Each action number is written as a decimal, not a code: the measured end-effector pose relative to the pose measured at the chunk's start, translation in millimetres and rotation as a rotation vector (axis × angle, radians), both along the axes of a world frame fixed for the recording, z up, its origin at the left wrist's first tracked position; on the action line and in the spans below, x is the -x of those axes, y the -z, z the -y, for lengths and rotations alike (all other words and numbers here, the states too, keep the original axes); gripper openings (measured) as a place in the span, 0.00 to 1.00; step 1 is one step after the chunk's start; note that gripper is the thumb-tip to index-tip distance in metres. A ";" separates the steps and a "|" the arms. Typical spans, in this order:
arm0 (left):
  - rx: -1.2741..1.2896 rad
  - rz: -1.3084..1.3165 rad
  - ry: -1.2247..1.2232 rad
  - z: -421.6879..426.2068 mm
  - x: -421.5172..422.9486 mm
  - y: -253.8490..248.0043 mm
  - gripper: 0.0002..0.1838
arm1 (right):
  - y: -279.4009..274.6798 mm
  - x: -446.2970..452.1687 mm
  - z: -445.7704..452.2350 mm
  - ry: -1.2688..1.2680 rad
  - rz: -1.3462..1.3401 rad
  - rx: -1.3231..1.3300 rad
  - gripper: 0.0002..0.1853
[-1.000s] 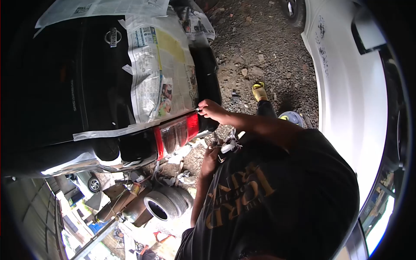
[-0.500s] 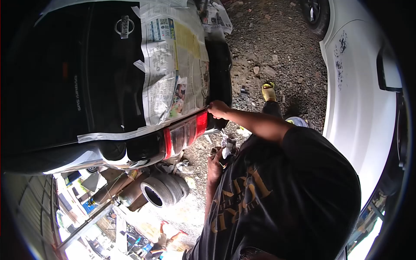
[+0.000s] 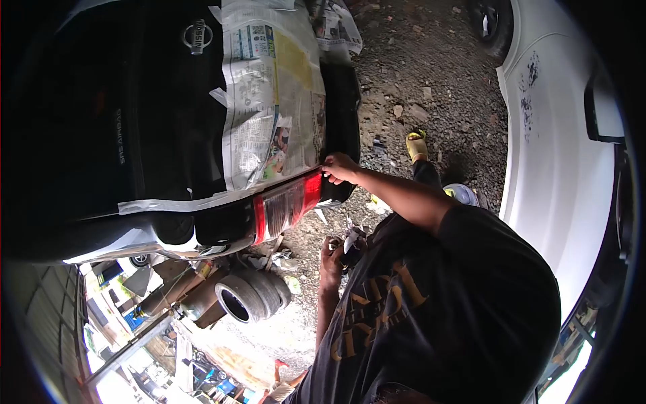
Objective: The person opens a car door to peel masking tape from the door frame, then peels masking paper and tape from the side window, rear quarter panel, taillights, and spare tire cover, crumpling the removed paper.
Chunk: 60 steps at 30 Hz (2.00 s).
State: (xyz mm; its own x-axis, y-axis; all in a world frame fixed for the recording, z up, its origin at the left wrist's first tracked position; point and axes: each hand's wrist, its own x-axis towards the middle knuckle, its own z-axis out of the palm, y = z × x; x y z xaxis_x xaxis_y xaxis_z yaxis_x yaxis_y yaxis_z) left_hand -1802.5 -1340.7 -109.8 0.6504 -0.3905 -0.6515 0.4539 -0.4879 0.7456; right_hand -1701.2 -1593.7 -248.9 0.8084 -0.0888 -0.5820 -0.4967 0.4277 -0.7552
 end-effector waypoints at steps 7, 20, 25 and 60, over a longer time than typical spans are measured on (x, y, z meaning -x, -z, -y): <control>0.075 0.025 0.040 20.1 1.2 -25.2 0.26 | -11.3 -12.4 -3.7 0.069 -0.083 0.006 0.15; 0.325 -0.157 0.052 21.4 -13.3 -31.7 0.22 | 10.6 -5.1 -21.2 0.373 -0.206 0.257 0.18; 0.177 -0.017 0.119 33.3 -25.3 -41.2 0.18 | 50.2 45.7 78.1 0.218 -0.286 0.206 0.15; 0.179 0.358 -0.116 350.9 -110.2 -104.4 0.04 | -98.6 -267.9 466.7 0.754 0.242 -0.355 0.12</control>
State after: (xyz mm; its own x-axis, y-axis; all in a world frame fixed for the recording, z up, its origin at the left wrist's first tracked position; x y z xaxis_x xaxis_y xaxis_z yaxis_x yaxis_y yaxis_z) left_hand -1692.3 -1691.6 -5.4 0.8700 -0.3879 -0.3043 0.1948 -0.2967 0.9349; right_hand -1433.3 -2060.4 -150.2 0.7121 -0.4965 -0.4965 0.1717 0.8088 -0.5625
